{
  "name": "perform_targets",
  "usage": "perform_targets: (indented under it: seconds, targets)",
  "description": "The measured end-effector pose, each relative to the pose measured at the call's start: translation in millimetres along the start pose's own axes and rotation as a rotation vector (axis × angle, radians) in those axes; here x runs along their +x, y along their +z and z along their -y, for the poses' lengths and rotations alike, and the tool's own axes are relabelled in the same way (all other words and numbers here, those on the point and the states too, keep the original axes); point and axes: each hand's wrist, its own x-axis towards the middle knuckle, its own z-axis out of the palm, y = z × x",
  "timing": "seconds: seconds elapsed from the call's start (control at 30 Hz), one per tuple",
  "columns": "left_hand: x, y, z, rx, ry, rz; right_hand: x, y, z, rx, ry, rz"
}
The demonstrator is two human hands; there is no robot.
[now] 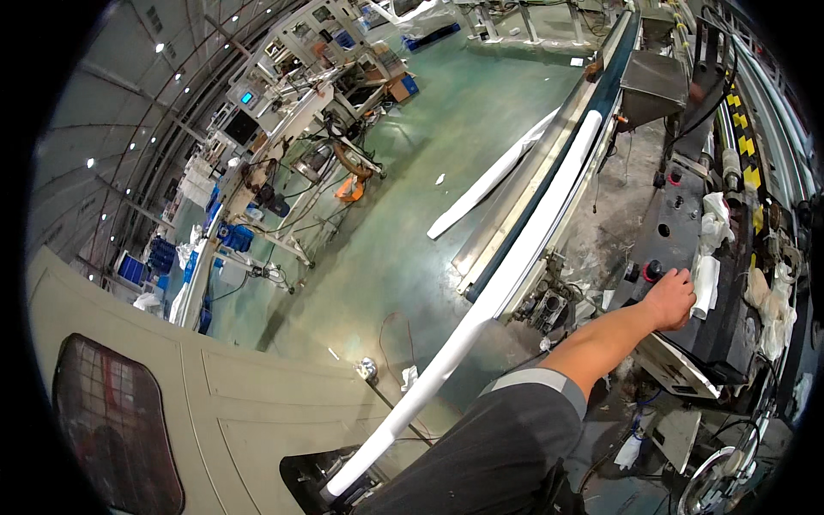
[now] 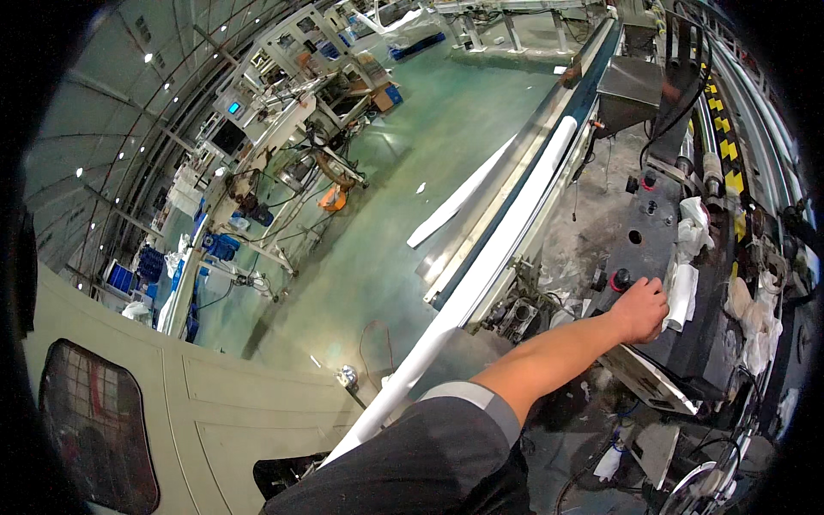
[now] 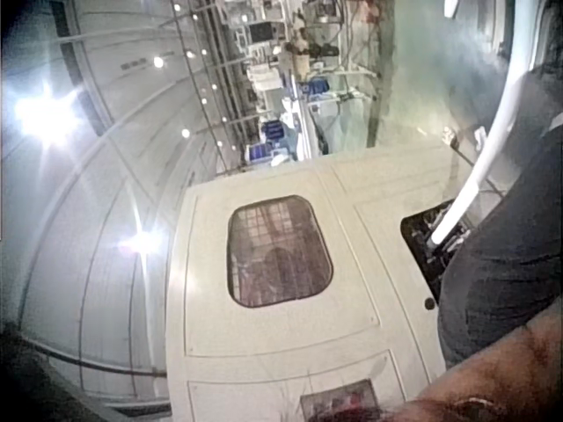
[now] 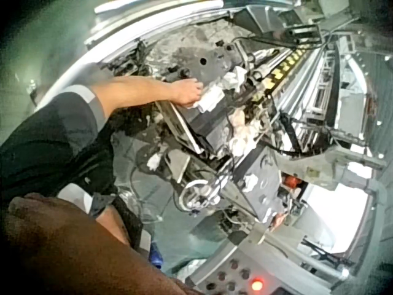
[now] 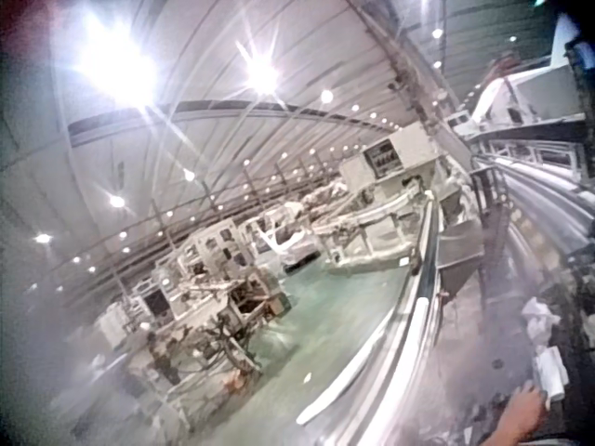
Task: The person pours material from a blue barrel into a metal hopper, adjusts a valve on the hopper, and operates a touchscreen control panel on an industrial machine.
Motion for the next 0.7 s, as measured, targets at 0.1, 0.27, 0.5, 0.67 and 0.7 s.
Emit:
perform_targets:
  seconds: [0.1,0.27,0.5,0.67,0.7]
  targets:
    - [-1.4,-0.7,-0.3,0.025,-0.007,0.014,0.2,-1.1,-0.3,-0.006,-0.006,0.004]
    - [0.8,-1.2,-1.2,0.029,-0.016,0.047,0.9,-1.9,0.6,-0.003,-0.01,0.002]
    - [-0.1,0.3,2.7,0.023,-0.022,0.064,0.3,-0.3,1.6,-0.008,-0.013,-0.001]
    - [5.4,-1.6,-1.8,0.029,-0.015,0.1,1.8,-3.6,1.3,-0.008,-0.013,-0.013]
    - [5.9,-2.8,-2.6,0.025,-0.014,0.093,1.2,-4.4,0.6,-0.012,-0.01,-0.017]
